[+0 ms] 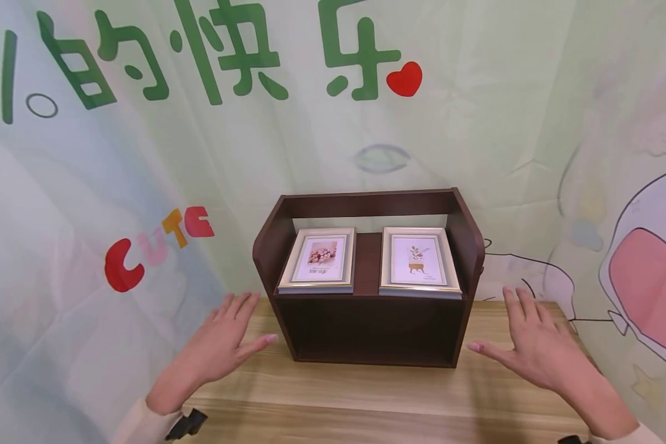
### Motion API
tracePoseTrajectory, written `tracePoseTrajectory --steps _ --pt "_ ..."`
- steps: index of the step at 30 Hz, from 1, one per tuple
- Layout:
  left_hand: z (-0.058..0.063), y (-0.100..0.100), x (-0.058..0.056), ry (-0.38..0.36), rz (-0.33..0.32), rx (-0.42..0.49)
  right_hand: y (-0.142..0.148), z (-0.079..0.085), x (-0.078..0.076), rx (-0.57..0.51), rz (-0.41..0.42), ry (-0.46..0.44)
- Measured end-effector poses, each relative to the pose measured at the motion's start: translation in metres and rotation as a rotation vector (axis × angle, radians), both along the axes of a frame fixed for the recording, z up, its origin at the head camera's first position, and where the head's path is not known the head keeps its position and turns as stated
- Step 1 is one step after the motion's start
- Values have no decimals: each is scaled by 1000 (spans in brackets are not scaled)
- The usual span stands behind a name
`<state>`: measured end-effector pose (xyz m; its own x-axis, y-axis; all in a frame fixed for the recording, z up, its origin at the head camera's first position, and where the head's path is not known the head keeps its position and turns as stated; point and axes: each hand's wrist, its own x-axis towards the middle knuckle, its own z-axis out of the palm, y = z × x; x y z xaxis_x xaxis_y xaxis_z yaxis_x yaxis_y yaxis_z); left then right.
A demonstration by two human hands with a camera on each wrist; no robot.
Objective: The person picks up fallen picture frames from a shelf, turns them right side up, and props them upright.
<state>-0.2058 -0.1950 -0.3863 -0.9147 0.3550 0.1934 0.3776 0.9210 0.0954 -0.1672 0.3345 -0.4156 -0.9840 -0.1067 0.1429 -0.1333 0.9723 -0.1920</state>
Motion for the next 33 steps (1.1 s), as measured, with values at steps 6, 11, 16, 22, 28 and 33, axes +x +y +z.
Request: tracePoseTrajectory --steps 6,11,16,22,28,33 --pt "13 13 9 4 -86 89 -10 11 8 -47 18 65" --pt "25 26 11 -15 -110 173 -19 25 15 -114 23 109" --pt "36 39 10 -7 -136 236 -30 40 17 -195 16 145" --pt "46 55 3 28 -174 300 -50 63 13 -259 96 438" --pt "51 72 -9 -3 -184 364 -72 85 2 -243 170 471" --pt "52 83 -21 -5 -222 370 -81 94 -9 -248 156 353"
